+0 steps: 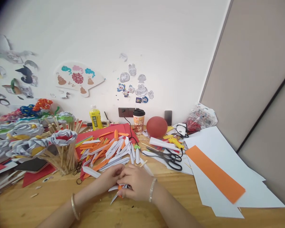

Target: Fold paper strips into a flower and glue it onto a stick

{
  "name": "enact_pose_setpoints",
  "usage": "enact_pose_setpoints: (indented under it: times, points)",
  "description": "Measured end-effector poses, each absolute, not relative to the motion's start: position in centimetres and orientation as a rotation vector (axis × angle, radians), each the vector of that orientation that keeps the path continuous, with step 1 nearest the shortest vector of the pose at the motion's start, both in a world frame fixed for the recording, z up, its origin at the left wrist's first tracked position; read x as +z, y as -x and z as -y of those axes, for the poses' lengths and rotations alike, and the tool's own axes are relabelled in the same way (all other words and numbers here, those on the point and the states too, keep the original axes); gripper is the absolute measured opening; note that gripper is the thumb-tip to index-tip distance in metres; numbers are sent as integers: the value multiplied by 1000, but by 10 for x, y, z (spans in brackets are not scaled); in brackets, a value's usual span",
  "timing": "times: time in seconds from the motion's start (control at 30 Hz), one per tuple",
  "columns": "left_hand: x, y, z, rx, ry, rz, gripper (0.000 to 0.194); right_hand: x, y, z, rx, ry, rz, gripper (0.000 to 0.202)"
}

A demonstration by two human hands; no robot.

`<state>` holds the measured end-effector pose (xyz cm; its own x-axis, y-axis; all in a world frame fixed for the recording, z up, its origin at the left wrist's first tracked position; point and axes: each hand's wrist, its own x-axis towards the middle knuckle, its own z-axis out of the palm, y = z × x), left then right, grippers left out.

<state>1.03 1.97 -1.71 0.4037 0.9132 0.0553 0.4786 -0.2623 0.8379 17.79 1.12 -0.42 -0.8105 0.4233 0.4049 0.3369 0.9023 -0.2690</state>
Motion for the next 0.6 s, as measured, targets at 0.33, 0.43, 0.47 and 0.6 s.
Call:
enact_pose_setpoints:
  times: [0.33, 0.43, 0.47, 0.6]
  points:
    - [-21, -9, -20, 699, -1861, -1162, 12, -9, -180, -8, 223, 533, 2539, 23]
    - [-24, -9, -21, 711, -1840, -1132, 12, -12, -180, -8, 195, 528, 2529, 26]
    - [-26, -9, -22, 720, -1842, -1128, 13, -12, -180, -8, 199, 525, 2516, 26]
    - [-29, -9, -24, 750, -1816, -1132, 16, -14, -184, -9, 279, 524, 2425, 26]
